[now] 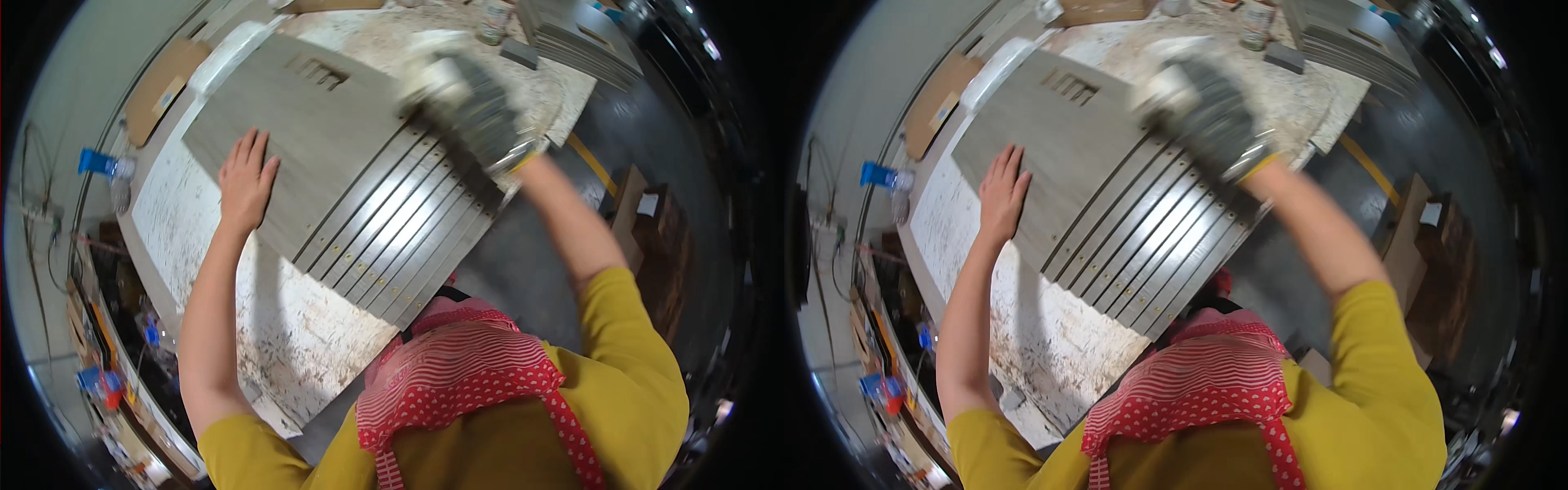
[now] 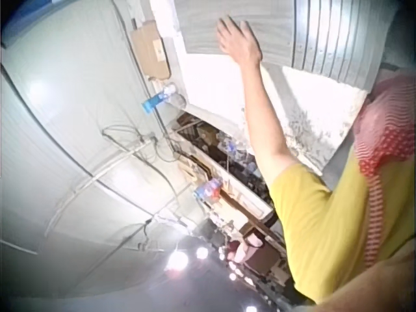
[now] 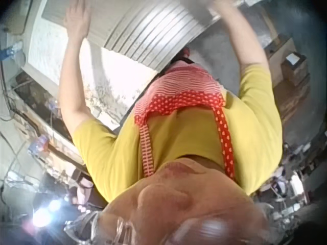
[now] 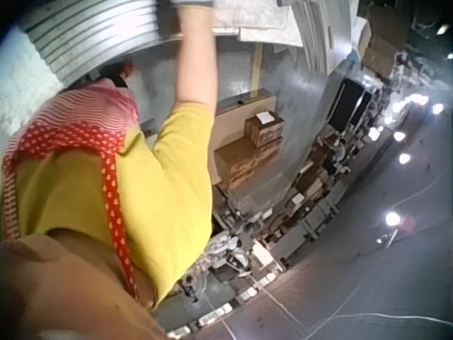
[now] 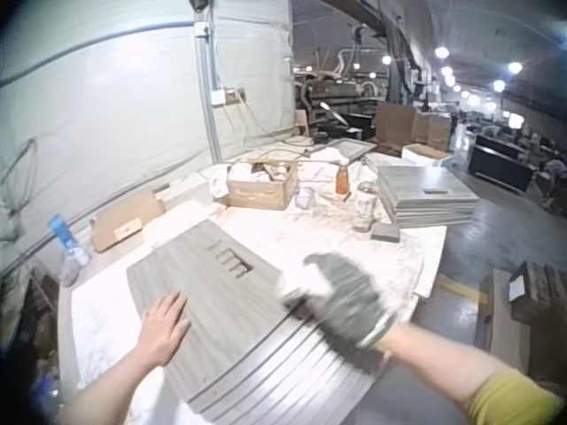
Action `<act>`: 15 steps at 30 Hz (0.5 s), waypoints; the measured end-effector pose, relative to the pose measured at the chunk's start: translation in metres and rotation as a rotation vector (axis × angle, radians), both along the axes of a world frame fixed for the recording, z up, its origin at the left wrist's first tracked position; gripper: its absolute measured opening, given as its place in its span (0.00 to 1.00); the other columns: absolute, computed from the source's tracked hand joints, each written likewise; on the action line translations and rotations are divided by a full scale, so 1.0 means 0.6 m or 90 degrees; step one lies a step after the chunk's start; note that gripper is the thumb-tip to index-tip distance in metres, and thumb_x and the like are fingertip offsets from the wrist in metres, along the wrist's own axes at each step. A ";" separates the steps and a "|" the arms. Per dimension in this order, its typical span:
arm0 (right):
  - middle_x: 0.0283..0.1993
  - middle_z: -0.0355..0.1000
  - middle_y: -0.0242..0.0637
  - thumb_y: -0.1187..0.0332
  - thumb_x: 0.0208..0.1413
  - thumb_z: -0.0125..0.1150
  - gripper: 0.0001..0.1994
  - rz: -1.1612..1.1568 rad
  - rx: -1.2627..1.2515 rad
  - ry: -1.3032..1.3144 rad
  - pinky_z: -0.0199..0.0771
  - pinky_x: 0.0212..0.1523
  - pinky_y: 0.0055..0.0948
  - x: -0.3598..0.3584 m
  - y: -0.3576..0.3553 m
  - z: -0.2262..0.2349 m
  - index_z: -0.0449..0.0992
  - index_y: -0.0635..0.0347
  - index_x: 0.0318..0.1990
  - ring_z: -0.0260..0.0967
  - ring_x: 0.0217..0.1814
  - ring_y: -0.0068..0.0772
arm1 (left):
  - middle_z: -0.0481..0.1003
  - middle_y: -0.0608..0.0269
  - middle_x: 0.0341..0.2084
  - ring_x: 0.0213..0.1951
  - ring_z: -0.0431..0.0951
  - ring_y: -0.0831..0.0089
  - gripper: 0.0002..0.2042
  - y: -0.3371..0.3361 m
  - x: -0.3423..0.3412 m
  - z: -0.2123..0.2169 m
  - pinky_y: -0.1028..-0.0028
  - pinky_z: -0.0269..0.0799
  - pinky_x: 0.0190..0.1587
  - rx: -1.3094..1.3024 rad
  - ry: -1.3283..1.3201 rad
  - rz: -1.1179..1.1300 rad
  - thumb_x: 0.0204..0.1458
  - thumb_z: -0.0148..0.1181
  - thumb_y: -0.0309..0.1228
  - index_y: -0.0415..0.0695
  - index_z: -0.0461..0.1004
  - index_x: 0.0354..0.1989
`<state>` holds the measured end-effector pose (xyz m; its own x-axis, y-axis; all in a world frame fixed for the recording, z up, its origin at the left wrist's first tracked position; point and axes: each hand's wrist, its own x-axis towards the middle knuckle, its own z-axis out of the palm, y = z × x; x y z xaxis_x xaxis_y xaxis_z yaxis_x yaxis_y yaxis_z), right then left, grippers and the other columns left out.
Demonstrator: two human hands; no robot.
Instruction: The person sands stacked wooden panels with a sanding block, arranges them on a table, and wipes them down using a cloth after pouring liquid onto it from a bottle.
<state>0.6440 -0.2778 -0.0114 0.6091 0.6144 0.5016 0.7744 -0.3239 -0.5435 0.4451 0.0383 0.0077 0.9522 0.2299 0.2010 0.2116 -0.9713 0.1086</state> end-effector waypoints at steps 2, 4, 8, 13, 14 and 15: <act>0.51 0.67 0.45 0.57 0.53 0.55 0.21 0.160 -0.052 0.152 0.64 0.56 0.39 -0.158 0.096 0.022 0.68 0.60 0.51 0.66 0.51 0.46 | 0.55 0.60 0.65 0.65 0.53 0.58 0.24 0.015 -0.014 -0.013 0.58 0.48 0.63 0.001 0.005 -0.001 0.60 0.42 0.44 0.50 0.58 0.63; 0.42 0.70 0.43 0.64 0.48 0.55 0.18 0.283 0.204 -0.027 0.67 0.49 0.40 -0.307 0.157 -0.007 0.69 0.60 0.47 0.68 0.45 0.44 | 0.55 0.59 0.65 0.66 0.52 0.58 0.24 0.012 -0.014 -0.005 0.58 0.48 0.63 0.010 0.006 0.003 0.60 0.42 0.44 0.50 0.58 0.64; 0.51 0.69 0.48 0.66 0.44 0.57 0.20 0.566 0.036 -0.009 0.65 0.56 0.38 -0.434 0.172 -0.056 0.71 0.58 0.48 0.67 0.53 0.44 | 0.55 0.59 0.65 0.66 0.52 0.58 0.24 0.008 -0.004 -0.004 0.58 0.48 0.64 0.000 0.025 -0.006 0.60 0.41 0.43 0.49 0.57 0.64; 0.61 0.61 0.41 0.57 0.57 0.55 0.23 0.482 0.026 0.370 0.65 0.58 0.29 -0.205 0.029 0.053 0.66 0.51 0.60 0.61 0.61 0.30 | 0.56 0.59 0.64 0.65 0.53 0.58 0.25 0.007 -0.008 -0.006 0.57 0.48 0.64 0.002 0.003 0.014 0.60 0.42 0.45 0.48 0.58 0.63; 0.61 0.61 0.41 0.57 0.57 0.55 0.23 0.492 0.026 0.373 0.65 0.58 0.29 -0.192 0.045 0.053 0.66 0.51 0.60 0.61 0.61 0.30 | 0.56 0.59 0.64 0.65 0.53 0.58 0.25 0.004 -0.004 -0.003 0.57 0.48 0.64 0.004 0.006 0.024 0.60 0.42 0.45 0.48 0.58 0.63; 0.57 0.63 0.40 0.56 0.58 0.54 0.23 0.396 -0.076 0.372 0.68 0.54 0.29 -0.184 0.065 0.054 0.65 0.54 0.59 0.63 0.56 0.28 | 0.56 0.59 0.64 0.65 0.53 0.58 0.25 0.001 -0.001 -0.002 0.58 0.48 0.64 -0.003 0.003 0.016 0.60 0.42 0.46 0.48 0.58 0.63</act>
<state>0.5334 -0.2385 0.0211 0.2846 0.9506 0.1239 0.4370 -0.0136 -0.8994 0.4448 0.0390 0.0065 0.9470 0.2546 0.1961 0.2362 -0.9652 0.1124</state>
